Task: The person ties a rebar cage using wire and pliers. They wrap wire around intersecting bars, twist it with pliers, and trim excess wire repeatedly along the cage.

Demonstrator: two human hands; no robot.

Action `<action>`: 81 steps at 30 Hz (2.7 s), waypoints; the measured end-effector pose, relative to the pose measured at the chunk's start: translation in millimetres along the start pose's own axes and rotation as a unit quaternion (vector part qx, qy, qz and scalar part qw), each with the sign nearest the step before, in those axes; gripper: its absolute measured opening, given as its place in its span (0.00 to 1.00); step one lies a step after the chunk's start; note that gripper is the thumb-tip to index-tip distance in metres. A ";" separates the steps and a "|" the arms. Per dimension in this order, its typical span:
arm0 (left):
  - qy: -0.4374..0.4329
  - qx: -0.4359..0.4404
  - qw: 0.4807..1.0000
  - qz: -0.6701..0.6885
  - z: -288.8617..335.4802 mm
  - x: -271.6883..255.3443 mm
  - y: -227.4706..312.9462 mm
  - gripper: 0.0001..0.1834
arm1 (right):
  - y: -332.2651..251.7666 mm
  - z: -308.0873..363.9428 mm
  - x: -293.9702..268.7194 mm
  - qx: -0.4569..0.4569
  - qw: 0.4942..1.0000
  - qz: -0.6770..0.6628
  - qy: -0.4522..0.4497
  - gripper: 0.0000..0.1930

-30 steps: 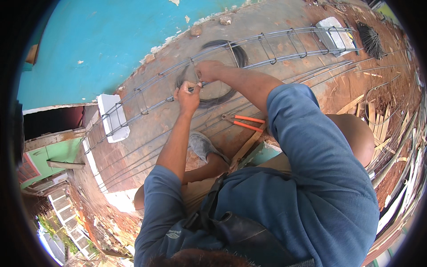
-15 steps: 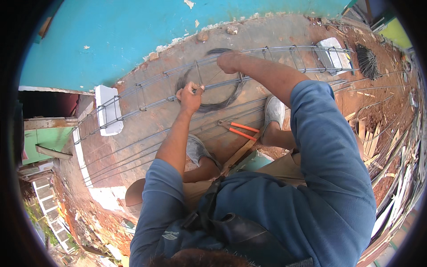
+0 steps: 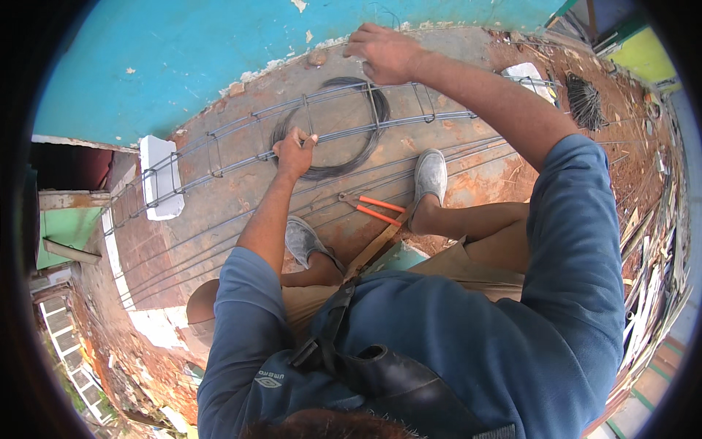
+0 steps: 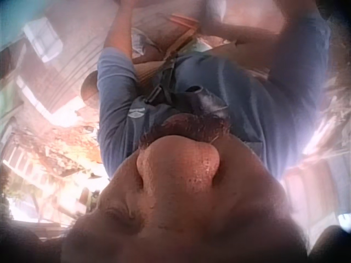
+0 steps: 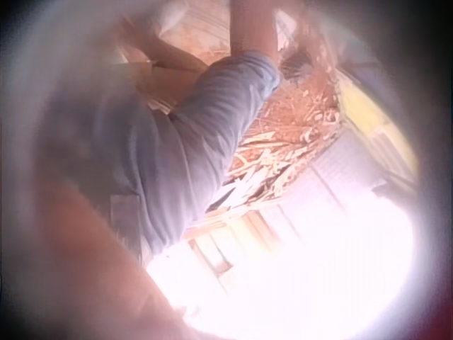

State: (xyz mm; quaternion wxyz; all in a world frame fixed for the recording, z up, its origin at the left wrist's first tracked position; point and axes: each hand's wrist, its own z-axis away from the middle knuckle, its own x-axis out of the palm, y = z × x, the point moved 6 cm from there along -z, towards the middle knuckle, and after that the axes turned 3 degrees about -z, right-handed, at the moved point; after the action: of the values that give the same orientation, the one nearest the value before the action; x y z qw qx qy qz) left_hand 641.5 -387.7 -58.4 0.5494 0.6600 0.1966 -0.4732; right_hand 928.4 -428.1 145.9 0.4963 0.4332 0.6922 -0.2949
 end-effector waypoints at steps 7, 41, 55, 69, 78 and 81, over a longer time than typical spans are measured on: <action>-0.017 0.002 1.000 0.009 -8.1 5.6 15.4 0.16 | -178.1 86.0 188.5 0.122 0.963 -0.124 -0.205 0.31; 0.074 0.208 0.972 0.075 21.8 -12.8 -7.3 0.10 | -179.2 28.5 168.7 0.414 0.730 -0.544 0.007 0.15; 0.117 0.161 0.977 0.079 20.3 -14.4 2.6 0.07 | -152.2 34.1 175.2 0.479 0.837 -0.204 -0.169 0.16; -0.045 0.147 0.988 0.030 -5.6 -21.3 1.8 0.10 | -203.7 40.0 222.4 0.451 0.402 -0.797 -0.026 0.12; -0.049 -0.094 0.990 -0.089 -3.2 -15.0 7.3 0.16 | -363.5 66.5 154.2 0.342 0.596 -0.724 -0.051 0.10; -0.116 -0.157 0.981 0.013 2.6 7.8 -3.4 0.19 | -415.0 79.5 152.4 0.265 0.581 -0.762 -0.110 0.16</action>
State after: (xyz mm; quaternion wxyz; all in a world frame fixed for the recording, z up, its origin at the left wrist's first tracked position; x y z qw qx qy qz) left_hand 641.6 -391.0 -66.7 0.6713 0.5090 0.1944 -0.5025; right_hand 572.3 -635.1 -33.3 0.0255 -0.1764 0.5994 -0.7804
